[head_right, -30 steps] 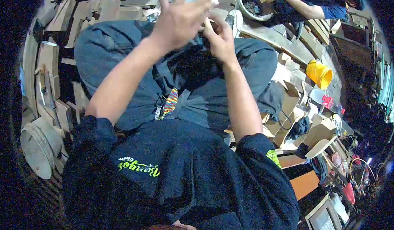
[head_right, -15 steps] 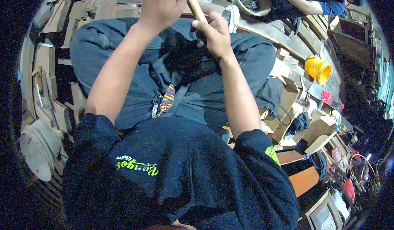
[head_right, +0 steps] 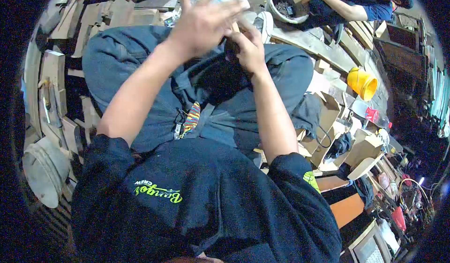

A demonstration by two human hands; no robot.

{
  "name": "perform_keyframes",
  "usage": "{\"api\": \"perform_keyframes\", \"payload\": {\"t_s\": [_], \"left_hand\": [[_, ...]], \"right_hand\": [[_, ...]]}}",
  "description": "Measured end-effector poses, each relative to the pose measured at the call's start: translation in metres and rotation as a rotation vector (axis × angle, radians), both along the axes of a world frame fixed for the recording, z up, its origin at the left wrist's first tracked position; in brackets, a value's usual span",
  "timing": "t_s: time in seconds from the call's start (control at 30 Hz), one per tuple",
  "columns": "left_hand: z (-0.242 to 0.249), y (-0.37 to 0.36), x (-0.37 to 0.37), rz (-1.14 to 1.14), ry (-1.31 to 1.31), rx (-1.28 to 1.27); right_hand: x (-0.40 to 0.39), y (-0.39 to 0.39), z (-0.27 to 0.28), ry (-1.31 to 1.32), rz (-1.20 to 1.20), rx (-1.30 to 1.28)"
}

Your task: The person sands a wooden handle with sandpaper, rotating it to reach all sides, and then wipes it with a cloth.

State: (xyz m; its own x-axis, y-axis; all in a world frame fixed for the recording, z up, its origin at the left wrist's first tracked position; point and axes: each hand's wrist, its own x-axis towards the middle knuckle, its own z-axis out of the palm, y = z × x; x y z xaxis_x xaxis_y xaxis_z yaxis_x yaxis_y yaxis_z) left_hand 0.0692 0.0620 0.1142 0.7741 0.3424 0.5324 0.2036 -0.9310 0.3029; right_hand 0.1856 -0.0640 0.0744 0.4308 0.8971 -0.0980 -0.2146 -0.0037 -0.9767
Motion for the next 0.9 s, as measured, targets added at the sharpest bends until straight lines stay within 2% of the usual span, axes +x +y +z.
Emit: {"api": "perform_keyframes", "payload": {"t_s": [0.03, 0.07, 0.1, 0.2, 0.27, 0.3, 0.37, 0.43, 0.5, 0.57, 0.67, 0.73, 0.77, 0.83, 0.87, 0.9], "left_hand": [[-0.002, 0.003, 0.001, 0.012, -0.002, 0.008], [0.011, 0.01, 0.002, 0.089, 0.026, 0.05], [0.01, 0.014, 0.004, 0.119, -0.088, -0.024], [0.008, 0.004, 0.003, 0.11, -0.086, -0.044], [0.006, -0.006, -0.001, -0.104, -0.044, -0.026], [0.007, -0.003, 0.0, -0.104, -0.044, -0.027], [0.011, 0.009, 0.005, 0.093, -0.116, 0.018], [0.01, 0.012, 0.003, 0.089, -0.126, -0.054], [0.005, 0.005, 0.002, 0.053, -0.106, -0.083], [0.004, -0.007, -0.005, -0.118, -0.062, -0.075], [0.0, 0.013, 0.001, -0.071, -0.061, 0.029], [0.002, 0.027, 0.005, 0.161, -0.196, 0.046], [-0.002, 0.023, 0.004, 0.164, -0.197, 0.049], [-0.009, 0.007, 0.0, 0.01, -0.076, -0.16], [0.002, -0.002, -0.004, -0.095, -0.104, -0.033], [0.004, -0.006, -0.006, -0.109, -0.058, -0.102]], "right_hand": [[0.003, -0.002, 0.001, -0.062, 0.05, -0.009], [0.003, -0.002, 0.009, 0.119, 0.143, -0.037], [0.007, -0.002, 0.001, 0.18, 0.187, -0.061], [0.003, -0.002, 0.003, 0.095, 0.194, -0.072], [-0.003, 0.0, -0.004, -0.08, -0.009, -0.016], [-0.001, 0.001, 0.002, -0.08, -0.009, -0.017], [0.004, -0.002, 0.015, 0.081, 0.191, -0.105], [0.001, -0.004, 0.013, 0.108, 0.199, -0.056], [-0.003, -0.007, 0.011, 0.144, 0.18, -0.052], [-0.001, -0.004, 0.011, 0.156, 0.173, -0.048], [0.003, -0.002, 0.012, 0.107, 0.247, -0.032], [0.0, -0.004, 0.014, 0.122, 0.249, -0.036], [0.0, -0.005, 0.011, 0.125, 0.258, -0.061], [-0.001, -0.009, 0.008, 0.141, 0.224, -0.059], [-0.002, -0.009, 0.01, 0.161, 0.182, -0.065], [-0.001, -0.006, 0.01, 0.159, 0.181, -0.066]]}}
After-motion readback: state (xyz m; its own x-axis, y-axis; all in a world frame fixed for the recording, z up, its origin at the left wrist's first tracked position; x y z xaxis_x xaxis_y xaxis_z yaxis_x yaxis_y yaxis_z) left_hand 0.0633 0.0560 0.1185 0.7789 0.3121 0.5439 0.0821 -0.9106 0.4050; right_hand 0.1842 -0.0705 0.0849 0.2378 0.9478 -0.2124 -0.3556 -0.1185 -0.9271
